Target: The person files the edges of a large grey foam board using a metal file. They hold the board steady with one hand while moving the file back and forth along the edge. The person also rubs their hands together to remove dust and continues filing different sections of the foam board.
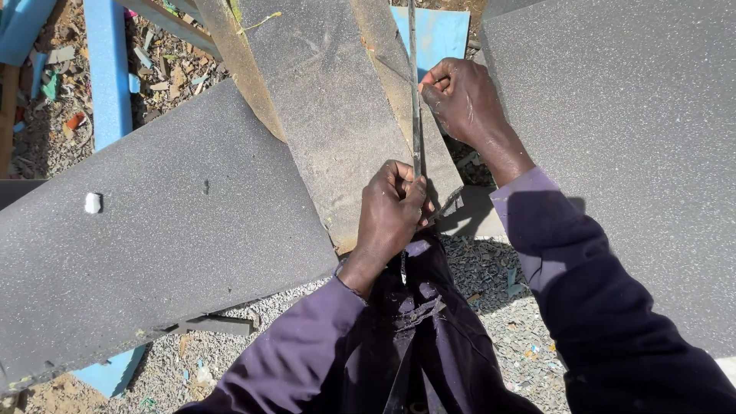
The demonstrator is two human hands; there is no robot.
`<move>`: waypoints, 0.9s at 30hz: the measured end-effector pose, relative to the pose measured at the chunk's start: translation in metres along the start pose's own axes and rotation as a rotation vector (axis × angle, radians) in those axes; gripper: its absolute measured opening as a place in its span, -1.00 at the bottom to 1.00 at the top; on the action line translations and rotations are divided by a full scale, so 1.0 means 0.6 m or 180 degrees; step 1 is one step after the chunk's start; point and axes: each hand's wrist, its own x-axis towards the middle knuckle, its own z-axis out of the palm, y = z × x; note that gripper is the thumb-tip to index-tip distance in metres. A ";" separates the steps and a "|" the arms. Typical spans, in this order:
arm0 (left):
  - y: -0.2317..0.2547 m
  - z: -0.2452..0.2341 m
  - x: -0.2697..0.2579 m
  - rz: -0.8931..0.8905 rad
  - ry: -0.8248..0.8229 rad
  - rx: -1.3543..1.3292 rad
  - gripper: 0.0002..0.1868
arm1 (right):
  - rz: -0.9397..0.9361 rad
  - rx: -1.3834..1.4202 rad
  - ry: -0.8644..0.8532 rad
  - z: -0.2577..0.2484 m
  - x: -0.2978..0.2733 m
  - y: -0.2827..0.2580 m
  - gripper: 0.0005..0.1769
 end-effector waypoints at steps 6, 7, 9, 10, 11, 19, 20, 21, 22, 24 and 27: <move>-0.012 -0.006 -0.067 -0.0135 -0.0173 -0.0139 -0.81 | -0.0110 0.0169 -0.0031 -0.007 0.002 0.004 -0.83; 0.000 -0.004 -0.039 -0.0140 -0.0168 -0.0145 -0.81 | -0.0111 0.0167 -0.0040 -0.008 0.000 0.005 -0.83; 0.029 -0.003 0.022 -0.0293 -0.0047 0.0062 -0.80 | -0.0020 0.0177 -0.0101 -0.011 0.004 0.003 -0.83; 0.028 0.001 0.032 -0.0275 -0.0037 0.0062 -0.80 | -0.0040 0.0177 -0.0094 -0.011 0.006 0.008 -0.83; 0.027 0.003 0.039 -0.0216 -0.0002 0.0127 -0.80 | -0.0081 0.0176 -0.0071 -0.008 0.007 0.011 -0.82; -0.076 0.000 -0.167 -0.0364 -0.0531 -0.0454 -0.74 | -0.0181 0.0360 0.0054 -0.009 -0.003 0.013 -0.84; -0.076 -0.005 -0.170 -0.0365 -0.0492 -0.0370 -0.77 | -0.0093 0.0450 0.0111 -0.015 -0.010 0.006 -0.88; -0.076 -0.009 -0.171 -0.0355 -0.0440 -0.0291 -0.80 | -0.0023 0.0540 0.0163 -0.020 -0.012 -0.004 -0.91; -0.075 -0.009 -0.147 -0.0349 -0.0446 -0.0299 -0.80 | -0.0026 0.0529 0.0167 -0.035 -0.030 -0.012 -0.91; -0.071 -0.013 -0.099 0.0050 -0.0411 -0.0291 -0.84 | 0.0388 0.1062 -0.0112 -0.059 -0.058 -0.034 -0.73; -0.041 -0.011 -0.023 0.0185 -0.0297 -0.0166 -0.87 | 0.0393 0.0889 -0.0398 -0.062 -0.084 -0.052 -0.73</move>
